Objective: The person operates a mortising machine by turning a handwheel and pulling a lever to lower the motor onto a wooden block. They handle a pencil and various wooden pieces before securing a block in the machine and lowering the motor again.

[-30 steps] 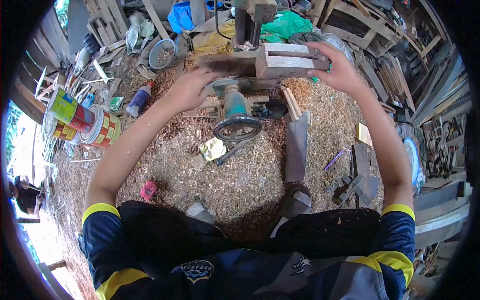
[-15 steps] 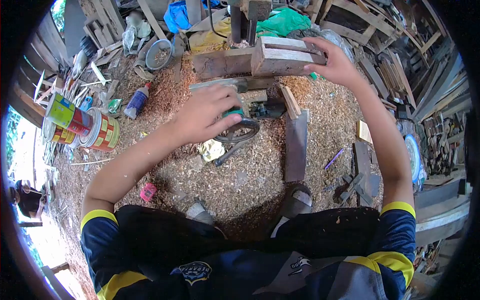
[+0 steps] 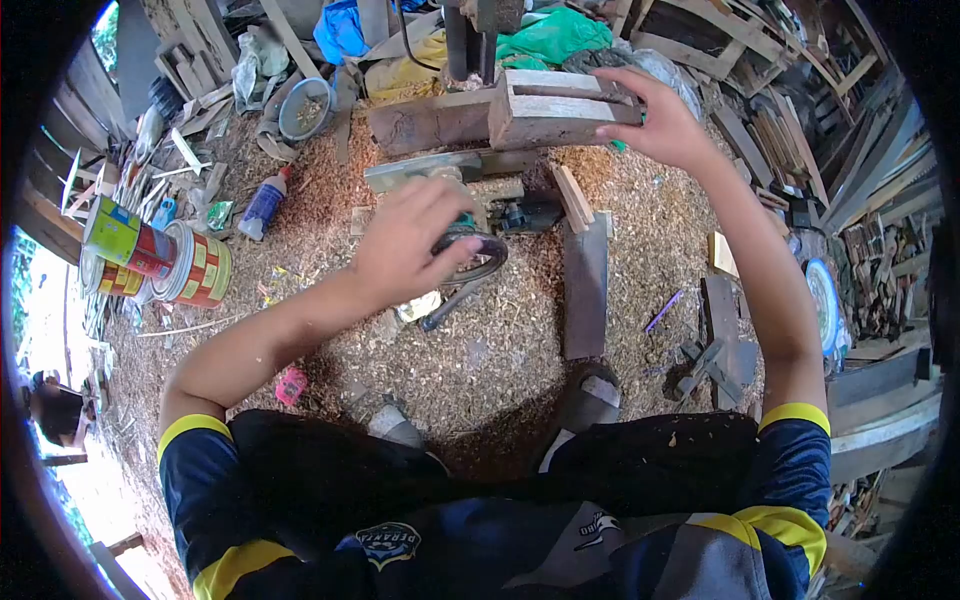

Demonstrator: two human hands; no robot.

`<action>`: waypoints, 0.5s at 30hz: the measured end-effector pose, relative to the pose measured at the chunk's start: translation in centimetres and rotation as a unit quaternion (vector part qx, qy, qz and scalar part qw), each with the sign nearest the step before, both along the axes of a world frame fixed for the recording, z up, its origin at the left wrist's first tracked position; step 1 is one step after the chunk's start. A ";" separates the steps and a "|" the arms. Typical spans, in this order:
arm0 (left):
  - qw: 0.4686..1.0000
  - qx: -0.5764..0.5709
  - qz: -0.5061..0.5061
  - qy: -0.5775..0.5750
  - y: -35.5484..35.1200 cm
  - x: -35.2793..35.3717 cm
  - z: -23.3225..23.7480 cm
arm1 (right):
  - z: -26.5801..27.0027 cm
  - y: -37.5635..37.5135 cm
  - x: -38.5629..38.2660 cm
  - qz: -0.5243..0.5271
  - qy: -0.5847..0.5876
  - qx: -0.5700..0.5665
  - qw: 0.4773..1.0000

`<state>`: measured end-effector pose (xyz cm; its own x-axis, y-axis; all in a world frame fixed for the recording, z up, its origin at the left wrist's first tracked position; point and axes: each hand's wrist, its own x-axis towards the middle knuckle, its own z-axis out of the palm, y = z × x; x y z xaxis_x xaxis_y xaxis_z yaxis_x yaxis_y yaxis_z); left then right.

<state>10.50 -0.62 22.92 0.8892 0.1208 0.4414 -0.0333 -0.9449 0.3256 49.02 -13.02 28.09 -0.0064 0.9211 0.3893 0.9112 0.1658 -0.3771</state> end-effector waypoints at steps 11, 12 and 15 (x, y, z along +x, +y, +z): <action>0.951 -0.182 0.067 0.242 -4.4 -8.0 -18.2 | -0.8 -0.5 0.4 -0.007 0.028 0.003 1.000; 0.951 -0.181 0.068 0.241 -5.1 -7.1 -19.2 | -1.0 -0.5 0.7 -0.009 0.026 0.009 1.000; 0.952 -0.160 0.128 0.227 -4.9 -5.2 -21.6 | -2.3 -1.4 1.8 0.002 0.039 0.033 0.999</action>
